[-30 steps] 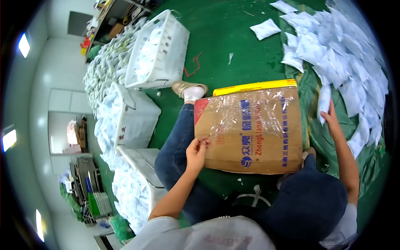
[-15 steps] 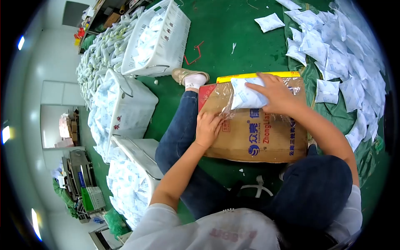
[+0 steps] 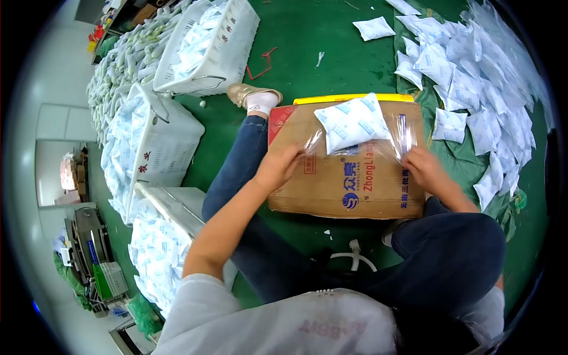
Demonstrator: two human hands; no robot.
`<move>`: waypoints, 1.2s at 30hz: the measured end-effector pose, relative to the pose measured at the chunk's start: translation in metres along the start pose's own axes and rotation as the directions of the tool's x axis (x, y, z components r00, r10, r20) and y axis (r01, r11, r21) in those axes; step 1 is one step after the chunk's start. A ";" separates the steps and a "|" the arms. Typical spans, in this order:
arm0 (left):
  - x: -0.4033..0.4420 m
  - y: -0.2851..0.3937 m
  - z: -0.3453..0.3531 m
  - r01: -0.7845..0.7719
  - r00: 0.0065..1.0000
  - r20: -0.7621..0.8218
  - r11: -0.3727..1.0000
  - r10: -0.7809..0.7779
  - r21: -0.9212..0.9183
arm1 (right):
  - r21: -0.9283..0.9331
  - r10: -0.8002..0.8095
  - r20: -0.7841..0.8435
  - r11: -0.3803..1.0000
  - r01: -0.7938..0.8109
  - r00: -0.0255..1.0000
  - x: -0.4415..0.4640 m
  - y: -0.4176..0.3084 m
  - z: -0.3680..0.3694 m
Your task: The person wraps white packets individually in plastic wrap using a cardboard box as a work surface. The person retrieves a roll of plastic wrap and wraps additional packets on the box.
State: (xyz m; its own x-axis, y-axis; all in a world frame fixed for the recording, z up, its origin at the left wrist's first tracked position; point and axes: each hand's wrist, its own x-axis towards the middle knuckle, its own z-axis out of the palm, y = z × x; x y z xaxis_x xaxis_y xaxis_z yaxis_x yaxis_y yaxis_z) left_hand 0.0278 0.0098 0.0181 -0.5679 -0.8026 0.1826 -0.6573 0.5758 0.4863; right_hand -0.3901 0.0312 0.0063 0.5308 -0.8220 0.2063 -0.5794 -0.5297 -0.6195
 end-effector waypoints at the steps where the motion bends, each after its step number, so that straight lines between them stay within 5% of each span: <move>1: -0.012 0.005 -0.021 0.042 0.998 0.051 0.999 -0.043 0.019 | 0.083 -0.029 0.151 0.996 0.016 0.988 -0.005 -0.005 -0.025; 4: -0.057 0.033 -0.067 -0.087 0.985 0.146 0.996 0.090 -0.030 | 0.292 0.048 0.576 0.920 -0.261 0.816 -0.014 -0.049 -0.111; 6: -0.064 0.069 -0.085 -0.115 0.983 0.125 0.979 0.137 -0.168 | 0.298 0.015 0.682 0.907 -0.297 0.731 0.002 -0.065 -0.133; 8: -0.040 0.091 -0.077 0.014 1.000 0.030 0.977 -0.007 -0.213 | 0.325 -0.069 0.692 0.918 -0.225 0.718 0.031 -0.059 -0.141; 9: -0.015 0.099 -0.065 0.142 0.989 -0.002 0.968 -0.146 -0.207 | 0.279 -0.130 0.541 0.960 -0.032 0.831 0.049 -0.054 -0.126; 10: 0.016 0.096 -0.045 0.058 0.987 -0.131 0.969 -0.092 -0.239 | 0.188 -0.218 0.373 0.970 0.157 0.902 0.073 -0.045 -0.099; 11: 0.050 0.087 -0.020 -0.031 0.965 -0.259 0.965 -0.038 -0.259 | 0.155 -0.191 0.247 0.975 0.156 0.950 0.101 -0.038 -0.073; 14: 0.104 0.044 0.061 0.299 0.928 -0.037 0.801 -0.371 -0.519 | 0.213 -0.014 0.037 0.977 0.006 0.999 0.144 0.016 0.017; 17: 0.127 0.035 0.100 0.281 0.938 -0.115 0.910 -0.328 -0.303 | 0.240 0.264 -0.024 0.938 -0.251 0.964 0.138 0.048 0.056; 20: 0.140 0.029 0.094 0.368 0.920 0.033 0.834 -0.390 -0.411 | 0.213 0.368 -0.164 0.919 -0.332 0.915 0.134 0.033 0.059; 23: 0.148 0.025 0.087 0.362 0.932 0.094 0.883 -0.350 -0.299 | 0.120 0.304 -0.120 0.949 -0.291 0.945 0.108 -0.013 0.039; 26: 0.147 0.022 0.090 0.336 0.940 0.064 0.883 -0.334 -0.328 | -0.229 -0.372 -0.071 0.909 0.348 0.926 0.074 -0.021 0.034; 29: 0.149 0.020 0.095 0.306 0.948 0.027 0.886 -0.316 -0.348 | -0.290 -0.261 0.114 0.914 0.283 0.959 0.066 -0.043 0.034; 30: 0.150 0.016 0.095 0.356 0.934 0.120 0.869 -0.336 -0.344 | -0.330 -0.249 0.117 0.903 0.274 0.961 0.071 -0.040 0.037; 33: 0.139 0.011 0.082 0.346 0.894 0.020 0.662 -0.447 -0.666 | -0.472 -0.177 0.169 0.849 0.238 0.969 0.085 -0.040 0.050; 35: 0.114 0.011 0.050 0.176 0.792 -0.277 0.637 -0.544 -0.750 | -0.347 -0.140 0.267 0.909 0.231 0.954 0.104 -0.049 0.020; 36: 0.097 0.019 0.034 0.129 0.724 -0.291 0.538 -0.625 -0.833 | -0.285 -0.084 0.336 0.940 0.186 0.938 0.114 -0.049 0.009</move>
State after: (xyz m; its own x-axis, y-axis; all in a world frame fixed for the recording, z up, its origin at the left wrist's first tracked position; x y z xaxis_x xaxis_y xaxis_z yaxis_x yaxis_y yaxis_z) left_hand -0.0566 -0.0520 0.0159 0.1435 -0.9866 0.0776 -0.0139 0.0764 0.9970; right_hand -0.2960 -0.0349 0.0534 0.7543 -0.6564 -0.0089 -0.6222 -0.7106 -0.3285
